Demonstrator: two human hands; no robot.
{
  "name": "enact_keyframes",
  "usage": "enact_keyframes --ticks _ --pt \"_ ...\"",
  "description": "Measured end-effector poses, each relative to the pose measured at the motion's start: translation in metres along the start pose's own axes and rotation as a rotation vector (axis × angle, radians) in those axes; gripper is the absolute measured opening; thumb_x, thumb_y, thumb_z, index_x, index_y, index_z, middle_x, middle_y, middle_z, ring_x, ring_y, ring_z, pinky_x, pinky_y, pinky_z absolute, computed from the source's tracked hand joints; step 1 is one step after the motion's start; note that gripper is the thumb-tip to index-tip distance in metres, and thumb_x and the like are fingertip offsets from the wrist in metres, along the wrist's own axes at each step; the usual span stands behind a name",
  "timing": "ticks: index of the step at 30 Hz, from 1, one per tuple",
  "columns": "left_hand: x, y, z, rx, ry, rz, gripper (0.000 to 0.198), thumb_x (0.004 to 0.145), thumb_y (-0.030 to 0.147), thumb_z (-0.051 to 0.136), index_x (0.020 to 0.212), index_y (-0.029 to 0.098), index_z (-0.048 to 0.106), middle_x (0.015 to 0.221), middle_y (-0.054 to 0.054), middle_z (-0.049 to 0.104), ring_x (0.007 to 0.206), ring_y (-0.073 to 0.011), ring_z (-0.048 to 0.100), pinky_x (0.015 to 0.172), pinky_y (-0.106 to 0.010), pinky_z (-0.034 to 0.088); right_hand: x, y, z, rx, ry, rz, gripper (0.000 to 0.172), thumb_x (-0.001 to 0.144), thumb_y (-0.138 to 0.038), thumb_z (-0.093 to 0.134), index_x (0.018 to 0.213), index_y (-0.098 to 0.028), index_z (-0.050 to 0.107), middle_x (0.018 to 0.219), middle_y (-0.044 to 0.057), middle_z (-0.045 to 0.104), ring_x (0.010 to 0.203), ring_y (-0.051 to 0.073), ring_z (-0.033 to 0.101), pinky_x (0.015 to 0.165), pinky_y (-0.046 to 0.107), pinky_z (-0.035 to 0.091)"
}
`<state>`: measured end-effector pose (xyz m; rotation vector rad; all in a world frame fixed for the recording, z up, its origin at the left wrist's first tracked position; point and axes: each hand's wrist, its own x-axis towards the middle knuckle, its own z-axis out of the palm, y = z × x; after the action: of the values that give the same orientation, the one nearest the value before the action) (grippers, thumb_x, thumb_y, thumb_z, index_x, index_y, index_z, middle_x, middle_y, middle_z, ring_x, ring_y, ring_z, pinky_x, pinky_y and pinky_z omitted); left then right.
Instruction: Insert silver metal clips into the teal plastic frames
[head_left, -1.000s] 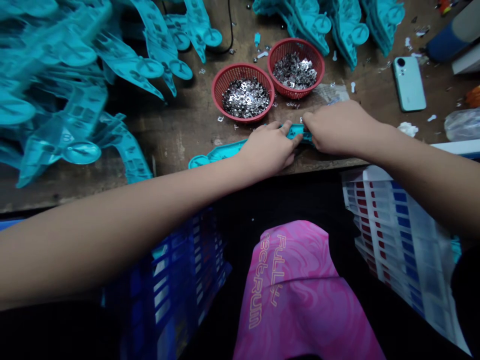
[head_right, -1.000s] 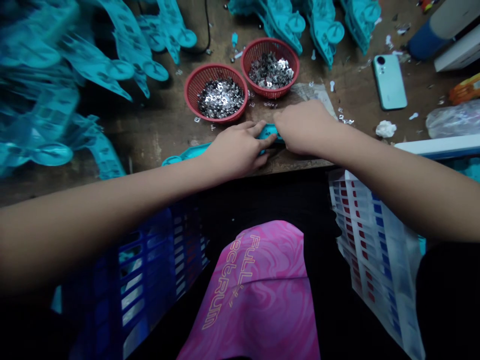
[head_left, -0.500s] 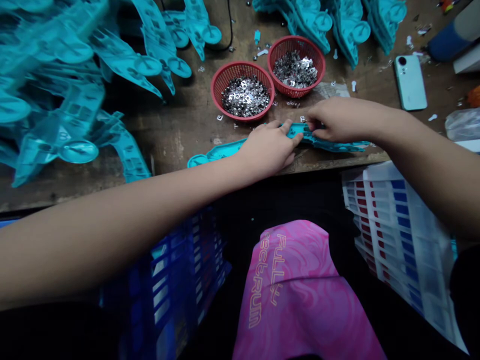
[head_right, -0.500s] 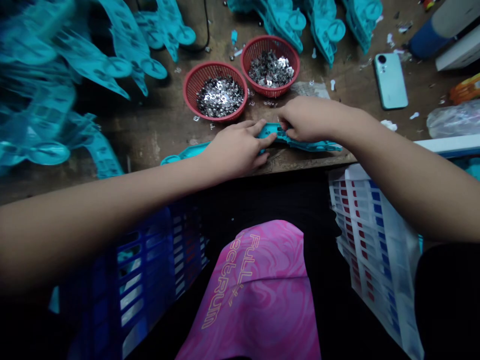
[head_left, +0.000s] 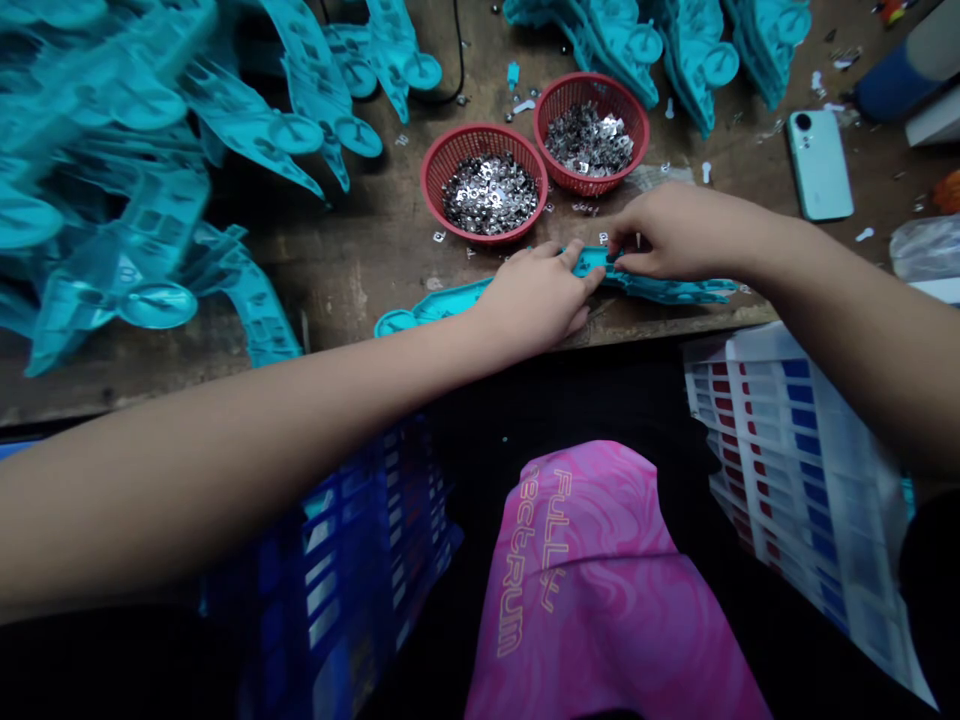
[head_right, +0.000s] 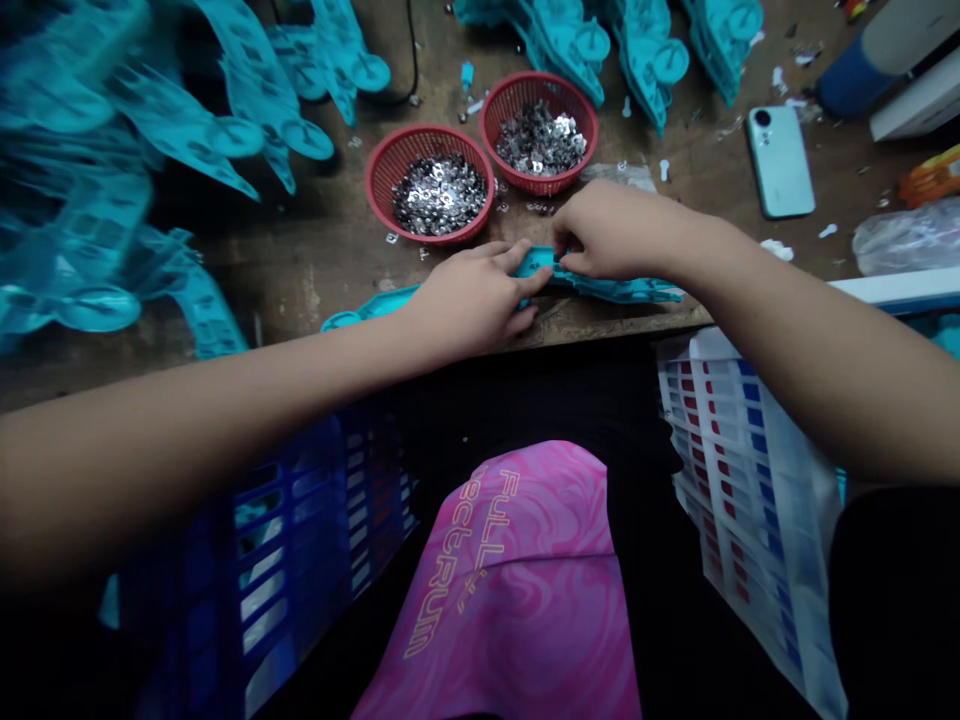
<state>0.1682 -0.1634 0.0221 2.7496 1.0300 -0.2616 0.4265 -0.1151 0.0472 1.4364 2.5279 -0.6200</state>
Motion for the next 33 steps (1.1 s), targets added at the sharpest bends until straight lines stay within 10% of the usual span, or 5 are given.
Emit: enact_keyframes --ticks 10,21,33 --pt "-0.001 -0.001 0.002 -0.001 0.013 0.014 0.065 0.126 0.03 0.059 0.188 0.02 0.071 0.202 -0.024 0.059 0.171 -0.0452 0.074 0.143 -0.061 0.061 0.012 -0.001 0.014 -0.065 0.012 0.041 0.037 0.108 -0.05 0.075 0.128 -0.031 0.101 0.107 0.013 0.095 0.102 0.042 0.082 0.091 0.05 0.055" --pt "-0.003 0.001 -0.005 -0.004 -0.026 -0.009 0.063 0.129 0.031 0.061 0.19 0.019 0.07 0.205 -0.025 0.055 0.174 -0.0455 0.072 0.141 -0.059 0.062 -0.011 -0.011 -0.028 0.135 -0.009 0.159 0.013 0.1 -0.024 0.083 0.109 -0.023 0.093 0.106 0.013 0.095 0.096 0.033 0.083 0.093 0.046 0.056" --pt "-0.002 0.0 -0.001 0.025 0.013 0.001 0.06 0.128 0.032 0.063 0.186 0.023 0.074 0.2 -0.022 0.062 0.168 -0.0424 0.075 0.138 -0.055 0.063 -0.004 0.004 -0.021 0.167 -0.079 0.193 0.018 0.111 -0.04 0.088 0.11 -0.023 0.095 0.101 0.011 0.095 0.094 0.031 0.081 0.095 0.047 0.058"
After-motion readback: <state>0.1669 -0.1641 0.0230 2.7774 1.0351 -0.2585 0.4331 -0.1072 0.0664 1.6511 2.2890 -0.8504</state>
